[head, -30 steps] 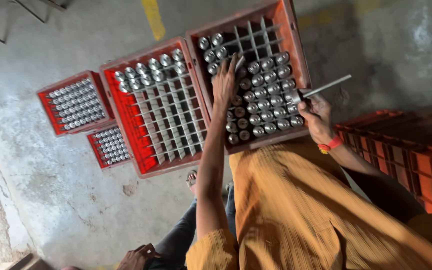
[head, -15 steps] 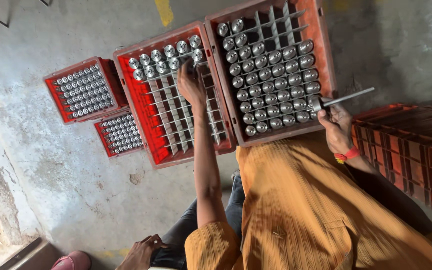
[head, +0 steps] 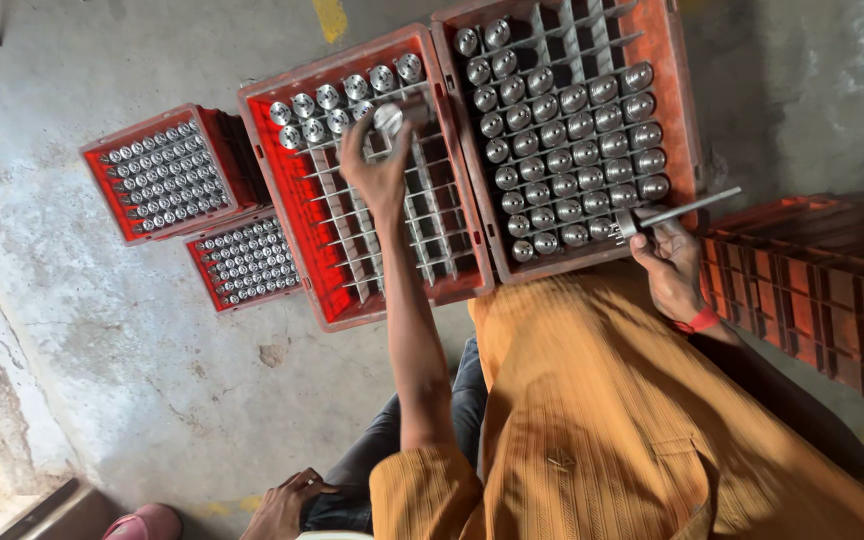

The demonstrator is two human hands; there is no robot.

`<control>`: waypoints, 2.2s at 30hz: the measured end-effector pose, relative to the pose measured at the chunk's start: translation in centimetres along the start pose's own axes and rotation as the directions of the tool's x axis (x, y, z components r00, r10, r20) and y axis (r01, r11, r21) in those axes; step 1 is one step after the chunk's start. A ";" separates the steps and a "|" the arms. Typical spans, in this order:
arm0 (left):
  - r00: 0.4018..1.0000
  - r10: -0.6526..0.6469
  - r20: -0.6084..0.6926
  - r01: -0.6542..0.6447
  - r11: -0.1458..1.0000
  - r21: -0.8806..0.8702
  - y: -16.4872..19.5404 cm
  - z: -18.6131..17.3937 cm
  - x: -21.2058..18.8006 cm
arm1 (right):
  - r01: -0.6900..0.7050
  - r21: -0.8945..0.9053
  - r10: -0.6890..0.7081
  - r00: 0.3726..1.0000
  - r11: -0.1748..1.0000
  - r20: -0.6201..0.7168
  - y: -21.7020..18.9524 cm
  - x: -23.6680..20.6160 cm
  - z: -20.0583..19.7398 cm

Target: The person picks metal dome-shaped caps from a red tray and fits each one onto a metal shaft held in the other hand, then places the assembled units into a slotted grid tray, repeating the cycle for many parts.

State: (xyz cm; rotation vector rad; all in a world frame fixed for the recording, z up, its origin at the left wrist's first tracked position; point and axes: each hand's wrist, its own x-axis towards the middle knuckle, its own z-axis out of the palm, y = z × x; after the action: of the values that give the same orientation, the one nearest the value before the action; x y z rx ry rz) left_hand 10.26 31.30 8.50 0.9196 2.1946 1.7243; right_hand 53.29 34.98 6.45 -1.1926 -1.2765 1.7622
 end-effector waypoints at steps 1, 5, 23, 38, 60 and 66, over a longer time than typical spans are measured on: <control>0.998 -0.021 -0.067 0.006 0.975 -0.220 -0.1 -0.7 -1.4 | -0.006 -0.013 0.006 1.000 1.000 0.015 0.1 -0.1 0.0; 0.783 -0.618 0.072 0.545 0.624 -0.560 -0.1 0.5 -7.9 | -0.018 -0.109 0.032 0.992 0.994 0.122 0.2 0.6 1.4; 0.673 -0.449 0.588 0.350 0.893 0.282 7.9 6.5 -22.7 | 0.137 -0.192 0.028 0.742 0.972 0.670 -4.6 3.2 3.6; 0.637 -0.007 0.771 0.040 0.999 -0.024 8.3 13.6 -16.0 | -0.001 0.049 -0.010 0.971 0.999 0.239 -4.1 7.5 -4.6; 1.000 -0.018 0.022 0.005 0.866 0.499 4.7 7.1 3.2 | -0.004 -0.010 0.004 1.000 1.000 -0.020 -1.5 2.6 -6.9; 0.941 -0.294 0.166 0.086 0.685 0.724 1.4 6.7 6.6 | 0.015 -0.018 -0.016 1.000 1.000 -0.014 -1.2 0.7 -4.2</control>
State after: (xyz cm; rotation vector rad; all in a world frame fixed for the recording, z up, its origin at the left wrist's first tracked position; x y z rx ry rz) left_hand 9.03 40.71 9.23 0.9357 2.6572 0.5576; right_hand 56.91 37.53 6.92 -1.2005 -1.2926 1.7313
